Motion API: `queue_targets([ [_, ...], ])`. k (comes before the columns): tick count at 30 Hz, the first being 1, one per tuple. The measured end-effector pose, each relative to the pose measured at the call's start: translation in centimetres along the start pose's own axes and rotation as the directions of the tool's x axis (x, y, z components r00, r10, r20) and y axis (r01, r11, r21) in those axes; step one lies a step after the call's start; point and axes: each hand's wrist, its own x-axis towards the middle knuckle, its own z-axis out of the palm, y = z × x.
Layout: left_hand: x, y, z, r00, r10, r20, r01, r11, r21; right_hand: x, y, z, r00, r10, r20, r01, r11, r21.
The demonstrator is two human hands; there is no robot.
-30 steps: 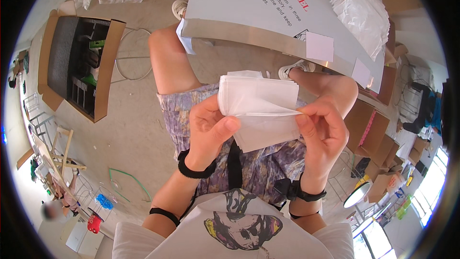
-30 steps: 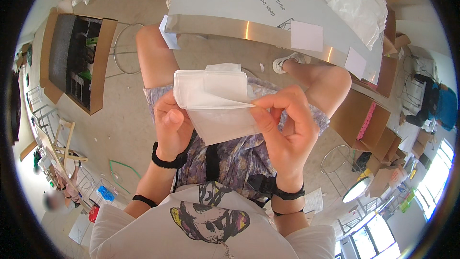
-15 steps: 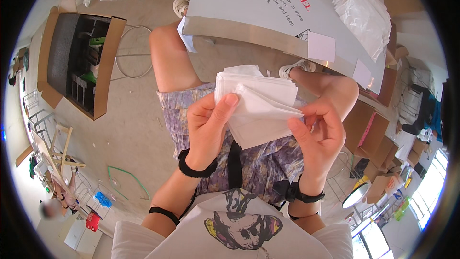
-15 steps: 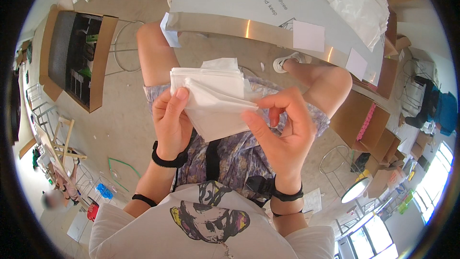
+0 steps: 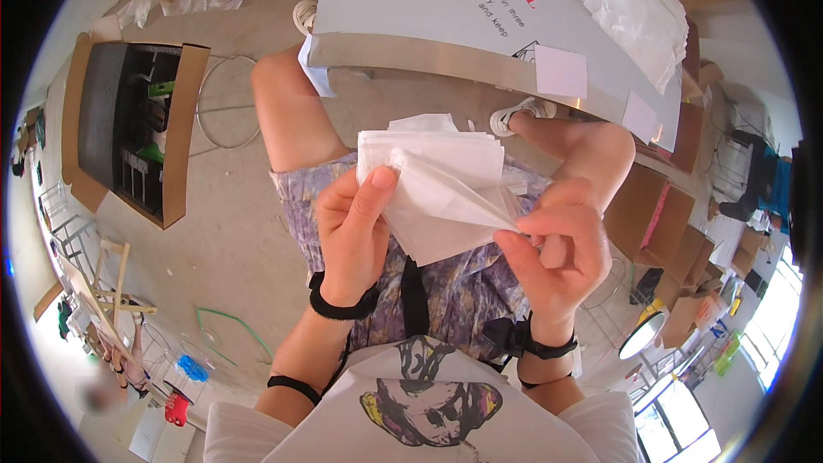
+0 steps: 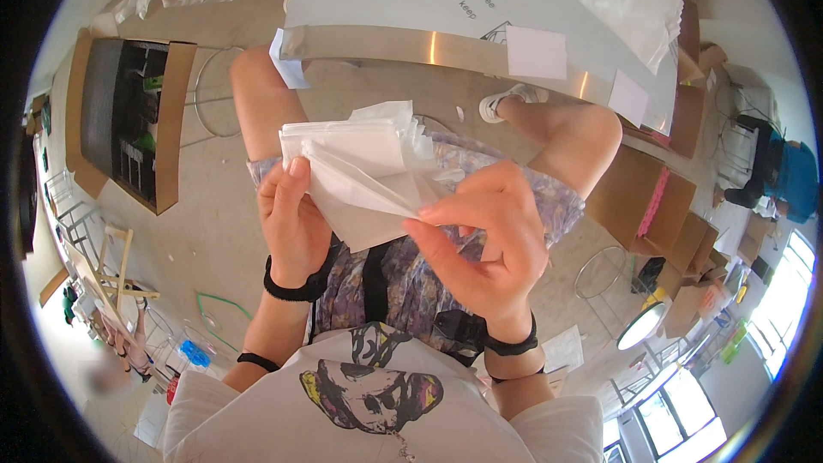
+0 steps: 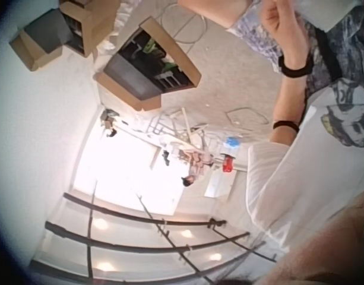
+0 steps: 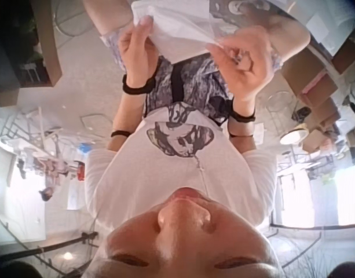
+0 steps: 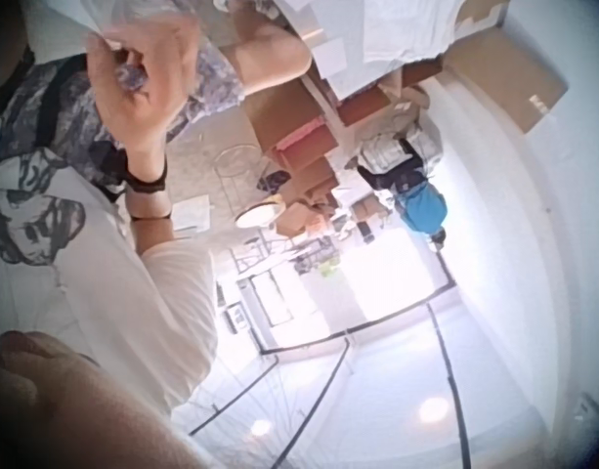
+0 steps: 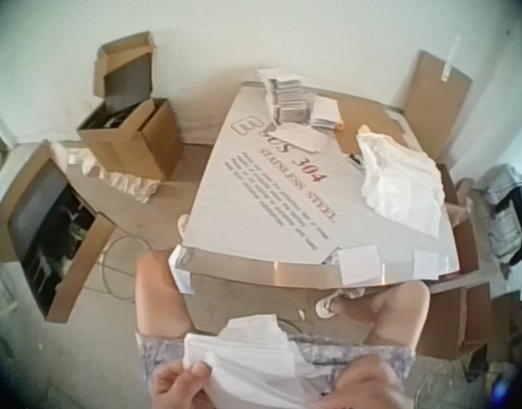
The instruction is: The recorder is folding and stacking thin white protective film sheets on a stainless steel work surface.
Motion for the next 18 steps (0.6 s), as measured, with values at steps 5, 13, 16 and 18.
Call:
queue_targets([
  [5, -0.3, -0.3, -0.7, 0.998, 0.031, 0.059, -0.036, 0.996, 0.080, 1.2, -1.9, 0.0, 0.996, -0.083, 0.028, 0.087, 0.981, -0.173],
  [13, -0.7, -0.6, -0.6, 0.988, 0.124, 0.088, -0.121, 0.992, -0.033, 1.5, -1.1, 0.5, 0.965, -0.208, 0.162, 0.242, 0.942, -0.233],
  [16, -0.6, -0.6, -0.7, 0.988, 0.127, 0.090, -0.123, 0.991, -0.052, 1.3, -1.1, 0.7, 0.966, -0.213, 0.145, 0.242, 0.944, -0.223],
  [18, -0.5, -0.6, -0.6, 0.987, 0.123, 0.104, -0.117, 0.991, -0.066, 1.3, -1.1, 0.8, 0.967, -0.221, 0.129, 0.245, 0.943, -0.223],
])
